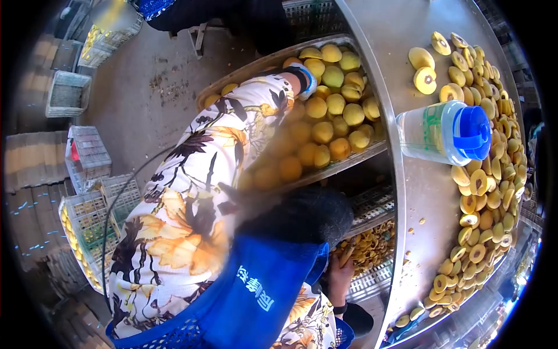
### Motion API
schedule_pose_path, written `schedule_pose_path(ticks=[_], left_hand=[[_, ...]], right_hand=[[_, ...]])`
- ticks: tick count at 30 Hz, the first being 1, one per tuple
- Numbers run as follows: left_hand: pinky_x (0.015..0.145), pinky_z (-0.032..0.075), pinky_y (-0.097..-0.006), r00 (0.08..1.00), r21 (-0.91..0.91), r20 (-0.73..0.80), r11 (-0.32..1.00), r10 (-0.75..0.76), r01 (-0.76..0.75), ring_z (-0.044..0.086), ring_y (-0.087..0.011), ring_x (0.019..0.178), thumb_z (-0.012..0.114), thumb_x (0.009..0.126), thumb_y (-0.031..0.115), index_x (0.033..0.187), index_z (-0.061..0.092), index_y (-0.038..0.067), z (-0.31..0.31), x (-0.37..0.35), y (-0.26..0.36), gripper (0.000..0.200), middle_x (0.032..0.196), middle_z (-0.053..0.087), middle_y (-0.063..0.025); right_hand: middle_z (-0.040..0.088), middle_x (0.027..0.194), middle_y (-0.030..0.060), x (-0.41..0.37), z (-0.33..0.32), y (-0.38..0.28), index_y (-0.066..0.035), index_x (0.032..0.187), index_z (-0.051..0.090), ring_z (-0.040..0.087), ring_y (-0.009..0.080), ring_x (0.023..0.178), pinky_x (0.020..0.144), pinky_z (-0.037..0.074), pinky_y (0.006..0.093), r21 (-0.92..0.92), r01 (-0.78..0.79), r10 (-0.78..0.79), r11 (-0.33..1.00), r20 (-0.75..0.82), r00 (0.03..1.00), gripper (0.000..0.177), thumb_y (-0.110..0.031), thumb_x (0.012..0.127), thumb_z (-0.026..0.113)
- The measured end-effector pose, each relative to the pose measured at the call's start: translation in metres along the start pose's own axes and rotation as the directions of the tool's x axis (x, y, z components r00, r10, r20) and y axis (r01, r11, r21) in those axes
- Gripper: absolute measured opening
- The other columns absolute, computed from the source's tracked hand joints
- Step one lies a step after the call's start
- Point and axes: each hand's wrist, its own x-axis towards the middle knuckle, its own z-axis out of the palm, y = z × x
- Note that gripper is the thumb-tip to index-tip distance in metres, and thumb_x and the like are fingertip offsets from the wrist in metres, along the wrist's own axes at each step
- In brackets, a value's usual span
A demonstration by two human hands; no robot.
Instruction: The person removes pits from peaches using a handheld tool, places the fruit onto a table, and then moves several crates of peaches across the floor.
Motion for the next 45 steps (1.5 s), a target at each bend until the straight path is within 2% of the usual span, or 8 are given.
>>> schedule_pose_path(ticks=[24,26,36,39,40,41,43,45], left_hand=[[0.046,0.040,-0.0425,0.935,0.340,-0.349,0.938,0.064,0.062,0.063,-0.0254,0.069,0.042,0.089,0.021,0.115,0.055,0.015,0.090,0.072,0.006,0.030,0.083,0.065,-0.0077],[0.047,0.042,-0.0430,0.868,-0.027,-0.475,0.983,0.147,-0.181,0.064,-0.0244,0.072,0.043,0.089,0.021,0.111,0.059,0.014,0.092,0.087,-0.007,0.028,0.089,0.065,-0.0077],[0.079,0.047,-0.0347,0.984,-0.206,0.058,0.966,0.169,-0.154,0.061,-0.0292,0.095,0.059,0.082,0.041,0.111,0.061,0.008,-0.020,0.018,-0.054,0.044,0.103,0.064,-0.0138],[0.077,0.046,-0.0313,0.940,-0.937,-0.025,0.336,-0.340,0.097,0.060,-0.0198,0.084,0.052,0.084,0.053,0.104,0.061,-0.004,-0.009,-0.014,-0.074,0.061,0.092,0.065,-0.0125],[0.079,0.046,-0.0308,0.971,-0.948,0.038,-0.315,-0.237,-0.040,0.060,-0.0198,0.085,0.060,0.083,0.038,0.116,0.055,-0.002,-0.009,-0.032,-0.062,0.051,0.094,0.064,-0.0119],[0.080,0.046,-0.0302,0.941,-0.971,-0.233,0.119,-0.246,-0.209,0.060,-0.0185,0.088,0.065,0.080,0.027,0.121,0.050,0.000,0.007,-0.041,-0.063,0.052,0.097,0.063,-0.0113],[0.072,0.046,-0.0277,0.901,-0.912,-0.385,0.230,-0.201,-0.339,0.060,-0.0177,0.086,0.065,0.080,0.025,0.122,0.048,0.003,0.026,-0.050,-0.056,0.051,0.097,0.063,-0.0098],[0.058,0.045,-0.0254,0.928,-0.938,-0.250,-0.168,-0.275,-0.303,0.062,-0.0194,0.078,0.061,0.083,0.034,0.114,0.053,0.005,0.016,-0.057,-0.026,0.043,0.093,0.063,-0.0087]], right_hand=[[0.063,0.078,0.0147,0.058,0.001,-0.011,0.002,0.093,0.057,0.060,0.0238,0.068,0.065,0.047,0.0338,0.126,-0.098,0.126,0.987,-0.239,0.963,0.027,-0.022,0.081,0.059],[0.064,0.080,0.0161,0.068,0.001,0.007,0.002,0.093,0.057,0.061,0.0260,0.070,0.067,0.047,0.0349,0.031,-0.072,0.078,0.997,-0.303,0.950,0.026,-0.021,0.081,0.059],[0.064,0.079,0.0187,0.056,-0.003,0.029,0.001,0.098,0.057,0.063,0.0307,0.071,0.067,0.048,0.0382,-0.102,0.009,-0.037,0.995,-0.274,0.961,0.027,-0.020,0.082,0.058],[0.064,0.084,0.0203,0.059,-0.004,0.018,0.001,0.103,0.056,0.062,0.0310,0.075,0.070,0.047,0.0368,-0.022,-0.047,0.042,0.999,-0.164,0.985,0.031,-0.022,0.082,0.058],[0.064,0.085,0.0205,0.059,-0.003,0.014,0.001,0.104,0.056,0.062,0.0312,0.076,0.070,0.047,0.0366,0.007,-0.021,0.022,1.000,-0.151,0.988,0.032,-0.023,0.082,0.059],[0.064,0.086,0.0202,0.058,-0.003,0.006,0.001,0.104,0.056,0.062,0.0306,0.076,0.071,0.047,0.0363,0.009,-0.031,0.032,0.999,-0.131,0.991,0.032,-0.023,0.082,0.059],[0.064,0.087,0.0197,0.056,-0.006,-0.012,0.001,0.105,0.056,0.063,0.0294,0.076,0.071,0.047,0.0356,0.011,-0.053,0.053,0.999,-0.094,0.994,0.032,-0.022,0.082,0.059],[0.064,0.087,0.0192,0.054,-0.007,-0.008,0.001,0.105,0.056,0.063,0.0291,0.077,0.071,0.047,0.0355,-0.016,-0.047,0.046,0.999,-0.093,0.995,0.031,-0.021,0.083,0.059]])
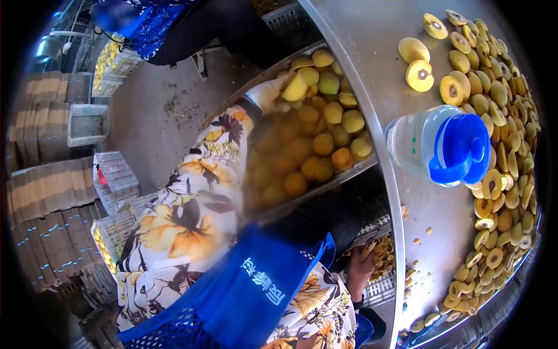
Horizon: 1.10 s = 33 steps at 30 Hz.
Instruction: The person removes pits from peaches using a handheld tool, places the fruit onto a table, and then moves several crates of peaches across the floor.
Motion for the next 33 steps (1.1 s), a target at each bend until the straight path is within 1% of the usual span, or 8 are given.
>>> schedule_pose_path(ticks=[3,6,9,10,17,26,30,33], left_hand=[[0.051,0.045,-0.0268,0.978,-0.096,-0.207,0.995,-0.012,-0.008,0.062,-0.0239,0.071,0.062,0.083,0.036,0.104,0.058,0.008,0.029,-0.004,-0.004,0.035,0.086,0.063,-0.0096],[0.057,0.048,-0.0331,0.504,0.850,-0.365,0.501,0.783,-0.161,0.060,-0.0266,0.071,0.062,0.081,0.024,0.097,0.059,0.010,0.045,0.005,-0.021,0.022,0.090,0.060,-0.0110],[0.064,0.050,-0.0371,0.577,0.993,0.012,0.060,0.817,-0.106,0.059,-0.0293,0.073,0.062,0.075,0.017,0.093,0.059,0.011,0.050,0.001,-0.026,0.020,0.098,0.056,-0.0116],[0.066,0.050,-0.0371,0.755,0.998,0.035,0.019,0.654,-0.063,0.060,-0.0298,0.076,0.061,0.073,0.017,0.092,0.059,0.011,0.050,0.007,-0.051,0.020,0.105,0.053,-0.0095],[0.072,0.049,-0.0448,0.954,0.944,-0.121,0.329,0.273,0.026,0.059,-0.0365,0.087,0.056,0.082,0.023,0.097,0.061,0.011,0.039,-0.003,-0.046,0.020,0.097,0.060,-0.0168],[0.072,0.050,-0.0422,0.991,0.954,-0.003,0.297,0.131,-0.036,0.062,-0.0319,0.089,0.053,0.080,0.014,0.101,0.062,0.008,0.053,0.002,-0.014,0.023,0.094,0.064,-0.0138],[0.070,0.051,-0.0413,0.998,0.997,0.020,0.072,0.061,-0.025,0.064,-0.0317,0.082,0.050,0.084,0.031,0.087,0.067,0.011,0.070,0.008,-0.034,0.027,0.084,0.067,-0.0124],[0.075,0.050,-0.0414,0.992,0.992,-0.020,0.123,0.122,0.005,0.062,-0.0297,0.093,0.051,0.082,0.040,0.099,0.065,0.013,0.071,0.038,-0.074,0.034,0.099,0.065,-0.0105]], right_hand=[[0.065,0.087,0.0190,-0.007,-0.007,-0.003,0.000,0.104,0.057,0.063,0.0284,0.077,0.071,0.047,0.0358,0.008,0.025,-0.024,1.000,-0.005,1.000,0.029,-0.019,0.083,0.059],[0.064,0.085,0.0188,-0.011,-0.004,-0.005,0.000,0.103,0.057,0.063,0.0278,0.075,0.069,0.047,0.0360,0.043,0.028,-0.027,0.999,-0.018,0.999,0.027,-0.018,0.083,0.059],[0.064,0.083,0.0183,-0.012,0.000,0.004,0.001,0.102,0.057,0.063,0.0265,0.073,0.067,0.048,0.0356,0.062,0.057,-0.057,0.996,0.001,0.998,0.026,-0.017,0.083,0.060],[0.064,0.082,0.0181,-0.012,0.000,0.008,0.001,0.101,0.057,0.063,0.0260,0.072,0.067,0.048,0.0354,0.065,0.073,-0.074,0.995,0.011,0.997,0.026,-0.017,0.083,0.060],[0.063,0.079,0.0185,-0.015,0.001,0.004,0.002,0.098,0.056,0.061,0.0260,0.068,0.065,0.047,0.0358,0.092,0.111,-0.107,0.990,-0.049,0.993,0.026,-0.017,0.081,0.062],[0.062,0.076,0.0175,-0.009,0.009,0.023,0.001,0.094,0.057,0.059,0.0255,0.067,0.065,0.047,0.0349,0.042,0.217,-0.212,0.975,-0.102,0.972,0.025,-0.018,0.080,0.063],[0.061,0.076,0.0178,-0.014,0.004,0.015,0.001,0.094,0.057,0.059,0.0263,0.068,0.065,0.047,0.0353,0.070,0.131,-0.126,0.989,-0.061,0.990,0.025,-0.019,0.080,0.063],[0.062,0.076,0.0186,-0.011,0.008,0.023,0.001,0.094,0.057,0.059,0.0270,0.069,0.066,0.047,0.0359,0.046,0.168,-0.168,0.985,-0.015,0.986,0.025,-0.019,0.080,0.063]])
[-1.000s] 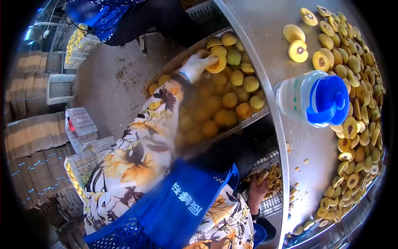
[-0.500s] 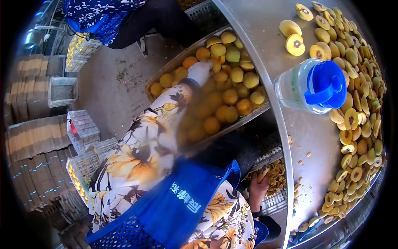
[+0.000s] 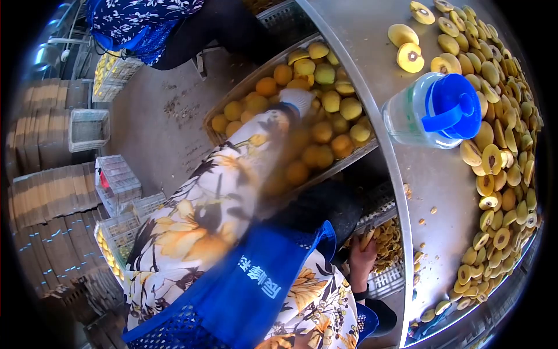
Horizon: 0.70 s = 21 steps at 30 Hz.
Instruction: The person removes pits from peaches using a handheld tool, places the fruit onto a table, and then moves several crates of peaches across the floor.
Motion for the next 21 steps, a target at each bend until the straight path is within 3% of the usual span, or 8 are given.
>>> schedule_pose_path(ticks=[5,8,10,12,13,16,19,21], left_hand=[[0.077,0.049,-0.0394,0.981,-0.011,0.148,0.992,0.128,-0.127,0.062,-0.0289,0.093,0.055,0.080,0.040,0.105,0.062,0.017,-0.045,-0.025,0.009,0.034,0.103,0.063,-0.0116],[0.077,0.049,-0.0399,0.957,-0.083,0.205,0.978,0.204,-0.191,0.062,-0.0288,0.094,0.054,0.080,0.039,0.102,0.063,0.018,-0.077,-0.042,0.011,0.031,0.102,0.064,-0.0126],[0.073,0.049,-0.0398,0.984,0.028,0.058,0.986,0.166,-0.167,0.063,-0.0283,0.088,0.053,0.081,0.044,0.090,0.065,0.016,-0.082,-0.030,0.006,0.031,0.092,0.065,-0.0113],[0.061,0.047,-0.0421,0.937,0.071,-0.312,0.988,0.156,-0.140,0.060,-0.0275,0.073,0.051,0.083,0.047,0.081,0.061,0.013,-0.078,0.002,-0.009,0.036,0.075,0.059,-0.0101],[0.063,0.047,-0.0411,0.864,-0.137,-0.501,0.981,0.048,-0.134,0.059,-0.0277,0.078,0.052,0.083,0.047,0.083,0.059,0.011,-0.084,0.018,-0.015,0.036,0.083,0.059,-0.0108],[0.094,0.034,-0.0506,0.750,0.125,-0.661,0.990,0.031,0.069,0.041,-0.0357,0.116,0.045,0.084,0.053,0.122,0.048,0.009,-0.065,0.079,-0.034,0.059,0.130,0.042,-0.0174],[0.100,0.022,-0.0573,0.840,0.049,-0.517,0.973,-0.167,0.223,0.032,-0.0383,0.124,0.040,0.084,0.060,0.134,0.039,0.010,-0.053,0.105,-0.029,0.070,0.140,0.032,-0.0185],[0.100,0.021,-0.0589,0.906,-0.058,-0.399,0.990,-0.143,0.131,0.031,-0.0384,0.126,0.038,0.084,0.061,0.134,0.039,0.011,-0.051,0.109,-0.030,0.071,0.141,0.031,-0.0186]], right_hand=[[0.062,0.079,0.0223,0.000,0.006,0.004,0.002,0.094,0.056,0.061,0.0310,0.074,0.068,0.047,0.0369,-0.005,0.084,-0.084,0.996,-0.056,0.995,0.026,-0.019,0.081,0.062],[0.062,0.081,0.0231,0.002,0.000,-0.009,0.002,0.095,0.056,0.062,0.0328,0.076,0.068,0.047,0.0374,0.021,0.005,-0.004,1.000,-0.012,1.000,0.027,-0.020,0.081,0.063],[0.062,0.082,0.0235,0.003,-0.003,-0.013,0.002,0.096,0.056,0.063,0.0333,0.076,0.068,0.047,0.0377,-0.012,0.031,-0.032,0.999,-0.019,0.999,0.027,-0.020,0.081,0.062],[0.062,0.082,0.0234,-0.001,-0.002,-0.013,0.002,0.097,0.056,0.063,0.0336,0.075,0.068,0.047,0.0381,-0.016,0.046,-0.047,0.999,-0.003,0.999,0.027,-0.020,0.082,0.062],[0.062,0.081,0.0230,0.000,-0.002,-0.012,0.001,0.097,0.056,0.063,0.0337,0.075,0.068,0.047,0.0383,-0.007,0.061,-0.061,0.998,0.011,0.998,0.027,-0.019,0.082,0.062],[0.062,0.077,0.0202,0.004,0.002,-0.014,0.000,0.096,0.056,0.062,0.0316,0.072,0.065,0.047,0.0379,-0.014,0.085,-0.084,0.996,0.026,0.996,0.024,-0.018,0.081,0.061],[0.062,0.075,0.0186,0.007,0.003,-0.015,0.000,0.094,0.056,0.061,0.0278,0.068,0.062,0.047,0.0371,-0.020,0.042,-0.041,0.999,0.020,0.999,0.023,-0.017,0.081,0.062],[0.061,0.074,0.0185,0.011,0.001,-0.018,0.001,0.093,0.055,0.061,0.0281,0.067,0.062,0.046,0.0373,-0.042,-0.023,0.023,0.999,0.002,1.000,0.023,-0.018,0.081,0.062]])
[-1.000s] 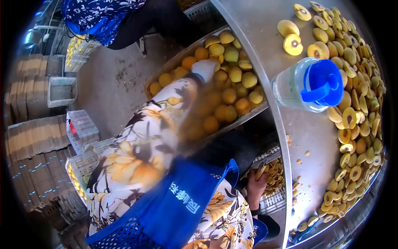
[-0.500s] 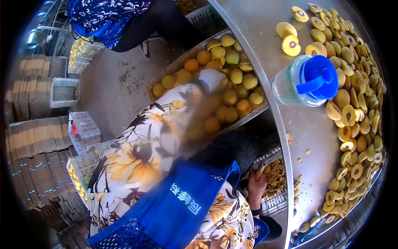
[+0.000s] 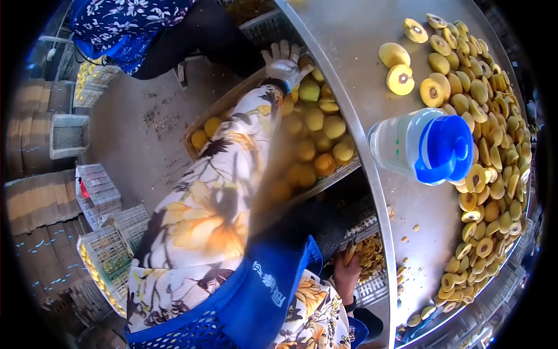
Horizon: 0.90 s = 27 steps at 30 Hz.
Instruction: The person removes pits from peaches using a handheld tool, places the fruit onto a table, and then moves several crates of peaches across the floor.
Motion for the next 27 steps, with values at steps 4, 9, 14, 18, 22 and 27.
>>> schedule_pose_path(ticks=[4,9,14,18,22,27], left_hand=[[0.101,0.017,-0.0623,0.994,0.181,-0.056,0.980,0.098,-0.086,0.028,-0.0408,0.128,0.036,0.086,0.059,0.135,0.038,0.009,-0.006,-0.037,0.008,0.070,0.143,0.029,-0.0192],[0.102,0.016,-0.0617,0.998,0.161,-0.058,0.987,-0.003,0.013,0.028,-0.0423,0.127,0.038,0.086,0.059,0.134,0.039,0.007,-0.004,-0.029,0.020,0.071,0.140,0.032,-0.0195],[0.102,0.015,-0.0624,0.977,0.173,-0.172,0.980,0.127,-0.097,0.028,-0.0433,0.126,0.041,0.085,0.057,0.130,0.043,0.003,0.014,-0.049,0.008,0.070,0.136,0.036,-0.0223],[0.102,0.014,-0.0625,0.995,0.299,-0.091,0.954,0.039,-0.010,0.026,-0.0450,0.126,0.032,0.088,0.055,0.135,0.036,0.009,0.012,-0.040,0.018,0.066,0.139,0.031,-0.0220],[0.094,0.033,-0.0579,0.969,0.272,-0.220,0.961,0.112,-0.049,0.044,-0.0406,0.113,0.033,0.092,0.042,0.132,0.037,0.005,0.005,-0.041,0.014,0.055,0.128,0.045,-0.0206],[0.050,0.051,-0.0385,0.996,0.468,-0.091,0.883,-0.002,0.045,0.063,-0.0243,0.072,0.038,0.090,0.017,0.116,0.050,0.004,-0.039,-0.075,-0.007,0.032,0.089,0.063,-0.0095]], right_hand=[[0.061,0.075,0.0211,0.011,0.001,-0.013,0.001,0.094,0.055,0.060,0.0307,0.068,0.064,0.046,0.0384,0.000,-0.096,0.096,0.995,-0.032,0.995,0.028,-0.022,0.081,0.061],[0.061,0.081,0.0226,0.018,0.008,0.015,0.002,0.098,0.054,0.060,0.0324,0.074,0.067,0.045,0.0392,-0.238,0.001,-0.005,0.971,-0.016,1.000,0.029,-0.020,0.079,0.058],[0.062,0.081,0.0211,0.015,-0.008,0.016,0.002,0.098,0.055,0.060,0.0349,0.074,0.068,0.046,0.0397,-0.162,-0.011,-0.001,0.987,-0.073,0.997,0.029,-0.020,0.079,0.059],[0.063,0.083,0.0217,0.009,-0.017,0.027,0.002,0.098,0.056,0.061,0.0332,0.076,0.070,0.046,0.0400,-0.301,-0.040,0.012,0.953,-0.093,0.996,0.028,-0.020,0.081,0.061],[0.064,0.084,0.0203,-0.001,-0.029,-0.007,0.001,0.096,0.058,0.062,0.0315,0.078,0.071,0.047,0.0391,-0.045,-0.146,0.146,0.988,-0.020,0.989,0.025,-0.019,0.081,0.061],[0.064,0.077,0.0179,-0.023,-0.023,0.041,0.000,0.091,0.059,0.064,0.0283,0.070,0.064,0.049,0.0383,-0.196,0.211,-0.234,0.958,-0.101,0.967,0.026,-0.023,0.081,0.064]])
